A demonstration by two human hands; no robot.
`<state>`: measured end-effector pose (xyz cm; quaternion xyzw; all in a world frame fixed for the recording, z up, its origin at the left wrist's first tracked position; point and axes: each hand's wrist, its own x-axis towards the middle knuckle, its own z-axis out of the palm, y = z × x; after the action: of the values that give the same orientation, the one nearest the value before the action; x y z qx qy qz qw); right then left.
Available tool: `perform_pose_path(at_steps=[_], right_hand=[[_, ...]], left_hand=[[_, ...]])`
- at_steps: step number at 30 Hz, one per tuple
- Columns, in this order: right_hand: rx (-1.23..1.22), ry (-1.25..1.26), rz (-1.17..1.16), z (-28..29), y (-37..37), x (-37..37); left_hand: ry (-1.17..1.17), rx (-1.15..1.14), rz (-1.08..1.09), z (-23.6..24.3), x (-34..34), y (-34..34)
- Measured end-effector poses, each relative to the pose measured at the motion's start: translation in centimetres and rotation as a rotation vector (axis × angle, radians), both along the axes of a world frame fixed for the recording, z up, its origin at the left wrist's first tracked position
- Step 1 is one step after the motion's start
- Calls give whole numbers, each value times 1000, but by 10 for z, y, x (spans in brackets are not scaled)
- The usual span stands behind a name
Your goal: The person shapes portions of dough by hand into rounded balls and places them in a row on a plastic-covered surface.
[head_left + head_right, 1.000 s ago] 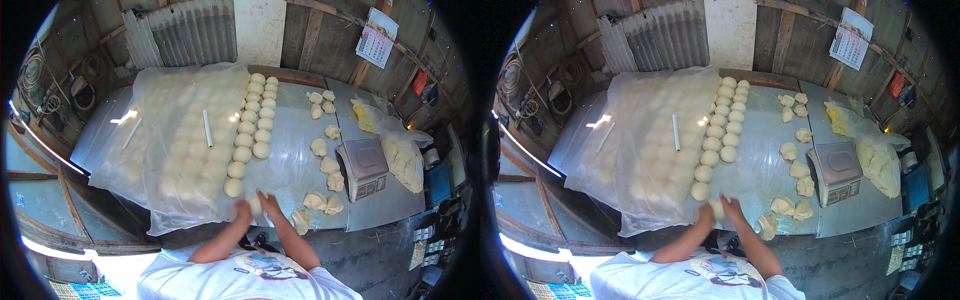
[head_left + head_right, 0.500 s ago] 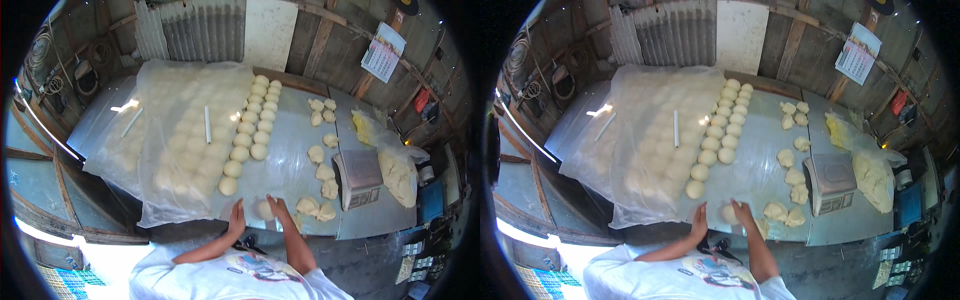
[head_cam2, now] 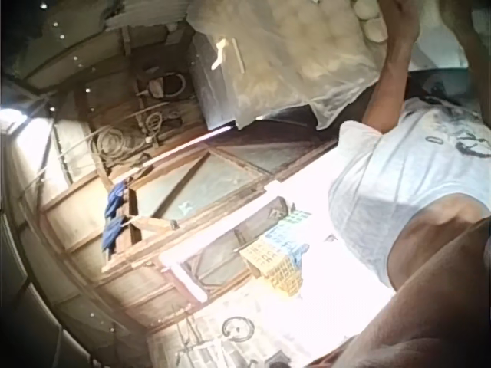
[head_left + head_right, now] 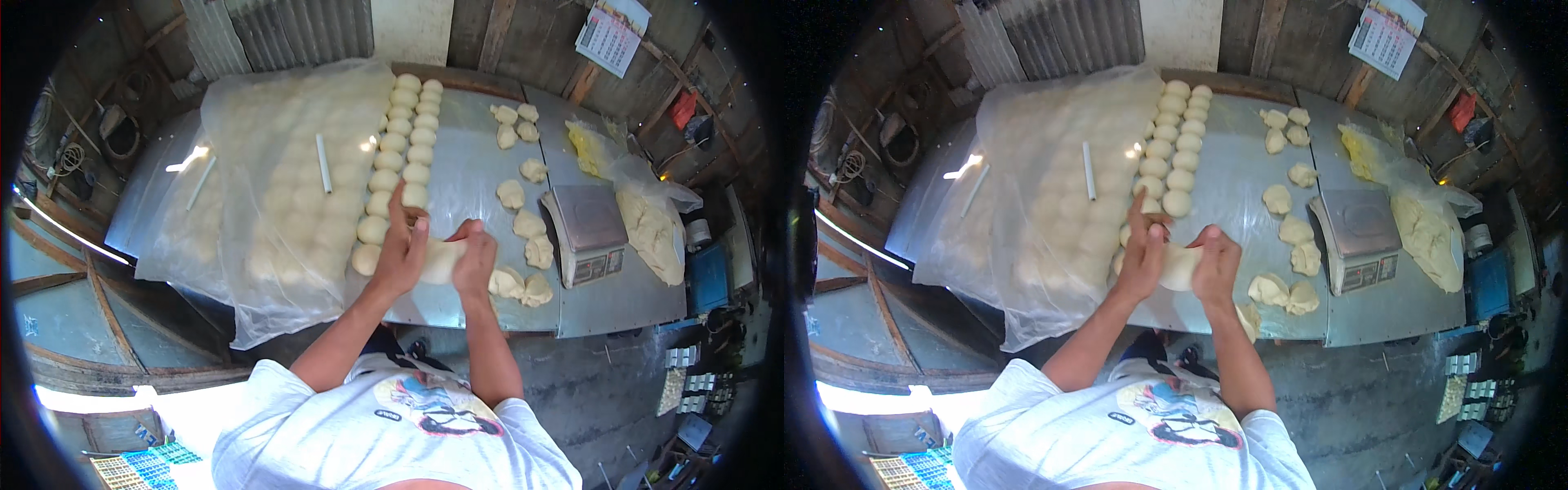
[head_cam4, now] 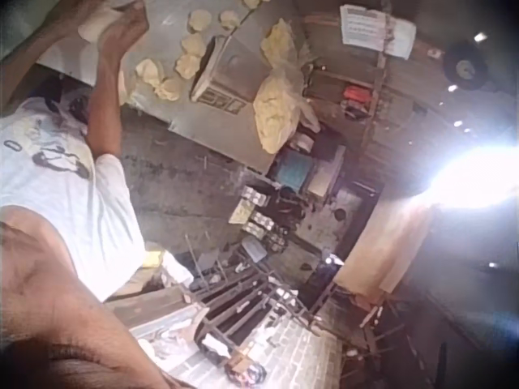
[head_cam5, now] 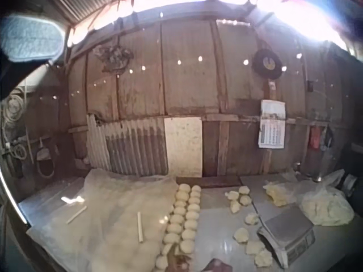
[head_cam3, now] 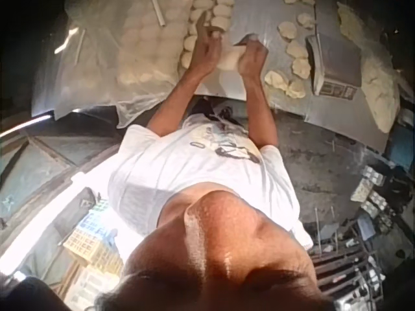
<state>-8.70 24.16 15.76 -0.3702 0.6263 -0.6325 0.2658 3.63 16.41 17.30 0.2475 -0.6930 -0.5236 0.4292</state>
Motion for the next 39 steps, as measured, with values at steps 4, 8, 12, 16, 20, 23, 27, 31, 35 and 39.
perform_pose_path(at_steps=[4,8,12,16,20,23,27,31,35,39], right_hand=[[-236,460,480,2,26,13],[-98,133,866,-27,15,33],[23,-316,137,-36,-3,34],[24,-1100,260,12,-18,36],[-348,-165,139,50,-75,19],[-477,899,-165,10,-113,0],[360,1024,181,-149,-124,-8],[532,734,212,-181,-47,22],[625,484,27,-158,27,10],[820,520,-341,-153,90,-21]], left_hand=[[380,1190,-636,-69,48,40],[259,1004,-815,-86,44,57],[-269,666,-467,-87,36,-7],[145,277,-238,-13,12,-49],[424,-77,-62,45,12,-86],[388,136,40,18,18,-112],[61,391,236,-71,1,-119],[-336,99,115,-158,-7,-116],[-768,-465,-61,-220,-32,-111],[-752,-524,-152,-234,-38,-120]])
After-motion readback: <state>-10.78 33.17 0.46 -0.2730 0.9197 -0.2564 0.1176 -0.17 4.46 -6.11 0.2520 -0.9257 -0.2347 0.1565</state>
